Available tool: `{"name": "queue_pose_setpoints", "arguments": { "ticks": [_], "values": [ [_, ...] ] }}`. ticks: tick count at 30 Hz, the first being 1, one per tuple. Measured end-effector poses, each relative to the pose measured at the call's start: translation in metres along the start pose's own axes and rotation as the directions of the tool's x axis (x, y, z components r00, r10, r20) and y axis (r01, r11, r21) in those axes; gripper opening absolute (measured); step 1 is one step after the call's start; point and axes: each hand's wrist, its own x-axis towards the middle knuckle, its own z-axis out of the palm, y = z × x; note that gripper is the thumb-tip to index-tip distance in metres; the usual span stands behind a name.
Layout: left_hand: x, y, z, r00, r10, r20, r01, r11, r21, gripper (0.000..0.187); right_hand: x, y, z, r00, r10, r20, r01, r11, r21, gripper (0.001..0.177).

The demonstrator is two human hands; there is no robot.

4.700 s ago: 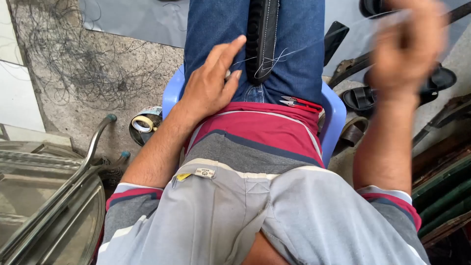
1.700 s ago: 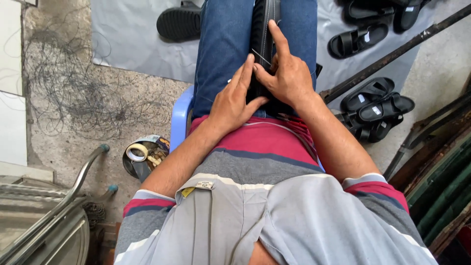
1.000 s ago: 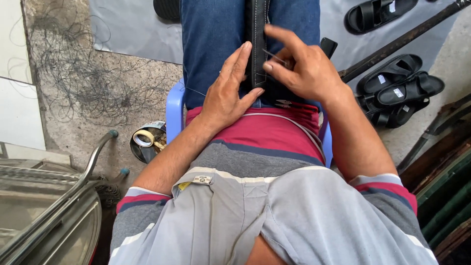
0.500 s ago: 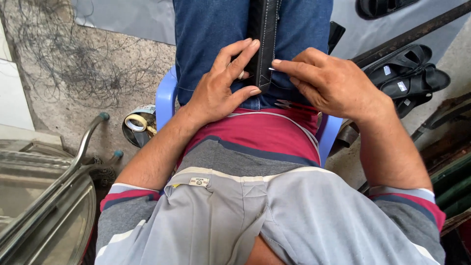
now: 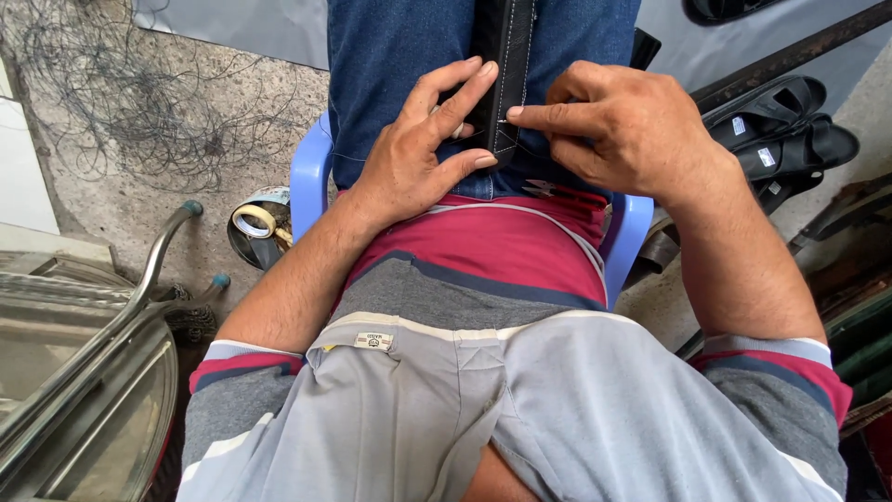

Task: Hand-sewing a black leather strap for a sandal using a needle and thread.

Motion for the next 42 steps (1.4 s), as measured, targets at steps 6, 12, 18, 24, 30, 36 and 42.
{"name": "queue_pose_setpoints", "arguments": {
  "ticks": [6,12,18,24,30,36,42],
  "values": [
    [-0.001,0.0,0.002,1.0,0.018,-0.003,-0.018,1.0,0.001,0.066,-0.001,0.0,-0.001,1.0,0.011,0.008,-0.011,1.0,0.014,0.041],
    [0.0,-0.001,0.002,1.0,0.022,-0.008,-0.022,1.0,0.007,0.067,-0.003,0.002,0.001,0.999,0.014,0.033,-0.015,1.0,0.026,0.043],
    [0.0,-0.002,0.005,0.999,0.04,-0.027,-0.039,0.999,0.009,0.066,-0.004,-0.01,0.001,0.998,0.063,-0.007,-0.063,0.975,-0.212,0.034],
    [0.0,-0.004,0.01,0.999,-0.027,-0.044,0.03,0.997,0.073,0.065,0.003,-0.048,-0.004,0.982,0.185,-0.025,-0.174,0.863,-0.475,0.03],
    [0.002,-0.003,0.01,0.997,-0.054,-0.058,0.06,0.993,0.099,0.078,-0.005,-0.017,0.021,0.986,0.077,-0.15,-0.101,0.982,-0.162,0.032],
    [0.002,-0.007,0.008,0.998,-0.048,-0.048,0.051,0.996,0.071,0.071,-0.01,-0.005,0.04,0.966,0.072,-0.247,-0.043,0.992,0.119,0.033],
    [0.006,-0.011,0.017,0.997,0.001,-0.079,0.008,0.993,0.118,0.077,0.002,-0.011,0.027,0.975,0.034,-0.222,-0.034,0.999,0.004,0.024]
  ]
}}
